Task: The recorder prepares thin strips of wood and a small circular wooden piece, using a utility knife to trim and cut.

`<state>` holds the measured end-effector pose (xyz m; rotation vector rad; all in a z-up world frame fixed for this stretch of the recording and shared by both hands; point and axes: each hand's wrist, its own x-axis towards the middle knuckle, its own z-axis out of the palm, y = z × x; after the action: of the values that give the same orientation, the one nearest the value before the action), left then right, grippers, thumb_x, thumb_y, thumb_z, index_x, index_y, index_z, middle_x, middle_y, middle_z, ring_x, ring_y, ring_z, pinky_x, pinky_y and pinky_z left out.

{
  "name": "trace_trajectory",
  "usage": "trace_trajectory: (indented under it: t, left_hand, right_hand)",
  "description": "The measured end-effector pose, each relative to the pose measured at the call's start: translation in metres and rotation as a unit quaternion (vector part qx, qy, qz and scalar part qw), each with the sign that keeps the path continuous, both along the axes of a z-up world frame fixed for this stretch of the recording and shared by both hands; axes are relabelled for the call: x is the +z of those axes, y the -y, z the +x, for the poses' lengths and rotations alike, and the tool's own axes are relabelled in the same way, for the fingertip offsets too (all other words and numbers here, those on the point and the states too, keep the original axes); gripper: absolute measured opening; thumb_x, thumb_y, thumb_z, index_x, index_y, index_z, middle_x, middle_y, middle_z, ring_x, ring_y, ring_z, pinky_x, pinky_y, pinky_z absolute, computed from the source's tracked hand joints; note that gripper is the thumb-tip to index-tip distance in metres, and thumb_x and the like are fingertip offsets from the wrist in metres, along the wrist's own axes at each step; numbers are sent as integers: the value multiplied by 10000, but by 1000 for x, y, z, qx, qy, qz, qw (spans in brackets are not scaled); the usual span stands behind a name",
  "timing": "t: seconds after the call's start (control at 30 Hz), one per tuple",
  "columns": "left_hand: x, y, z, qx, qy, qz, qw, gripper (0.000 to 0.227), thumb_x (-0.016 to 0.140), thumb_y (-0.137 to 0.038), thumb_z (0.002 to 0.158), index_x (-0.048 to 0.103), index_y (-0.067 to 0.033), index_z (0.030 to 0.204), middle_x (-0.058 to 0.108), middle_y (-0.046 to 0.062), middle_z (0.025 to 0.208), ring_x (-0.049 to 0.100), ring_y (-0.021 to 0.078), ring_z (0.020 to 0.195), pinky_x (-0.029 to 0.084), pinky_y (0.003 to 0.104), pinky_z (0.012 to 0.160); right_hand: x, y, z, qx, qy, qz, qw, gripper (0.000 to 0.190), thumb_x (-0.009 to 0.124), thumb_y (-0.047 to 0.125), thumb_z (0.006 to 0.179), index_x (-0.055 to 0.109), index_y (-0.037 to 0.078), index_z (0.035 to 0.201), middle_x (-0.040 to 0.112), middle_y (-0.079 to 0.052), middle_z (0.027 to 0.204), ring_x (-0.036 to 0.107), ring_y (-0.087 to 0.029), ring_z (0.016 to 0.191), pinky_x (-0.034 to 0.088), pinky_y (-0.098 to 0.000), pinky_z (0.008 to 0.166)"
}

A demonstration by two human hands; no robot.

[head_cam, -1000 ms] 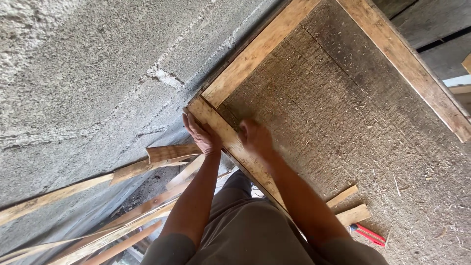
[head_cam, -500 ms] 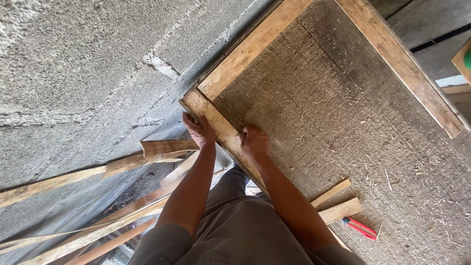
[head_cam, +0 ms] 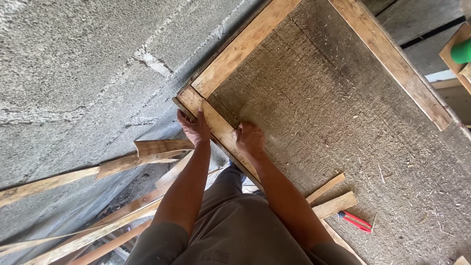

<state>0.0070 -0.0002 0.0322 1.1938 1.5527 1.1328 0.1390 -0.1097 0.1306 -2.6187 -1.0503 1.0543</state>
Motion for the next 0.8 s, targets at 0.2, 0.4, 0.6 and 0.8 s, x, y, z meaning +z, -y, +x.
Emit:
trace_trajectory:
  t: [0.2, 0.4, 0.6, 0.8]
  left_hand:
    - [14, 1, 2, 3, 0, -18, 1000, 915, 795, -414, 918, 283, 3, 1551, 564, 222, 1442, 609, 293, 1272, 507, 384, 1072]
    - [22, 0, 4, 15, -31, -29, 999, 951, 820, -450, 882, 309, -3, 1547, 580, 218, 1424, 619, 296, 1254, 511, 391, 1056]
    - [25, -1, 4, 17, -89, -45, 995, 941, 840, -462, 882, 341, -9, 1539, 594, 218, 1417, 627, 306, 1246, 509, 392, 1039]
    - [34, -2, 6, 13, -43, -42, 998, 951, 813, -493, 841, 359, -11, 1524, 661, 198, 1354, 683, 296, 1177, 537, 388, 1006]
  right_hand:
    - [-7, -1, 0, 0, -2, -42, 999, 396, 562, 477, 1002, 650, 168, 1233, 732, -76, 1073, 727, -227, 773, 610, -408, 665]
    - [-60, 11, 3, 63, 132, 56, 988, 363, 637, 501, 958, 700, 168, 1089, 732, -115, 975, 674, -257, 808, 557, -438, 704]
    - [31, 2, 2, -18, -31, 18, 999, 248, 669, 402, 963, 711, 164, 1018, 741, -53, 1013, 685, -207, 758, 591, -364, 671]
    - [34, 5, 2, -21, -19, 60, 998, 243, 710, 368, 941, 725, 131, 991, 749, -70, 996, 693, -218, 803, 582, -391, 738]
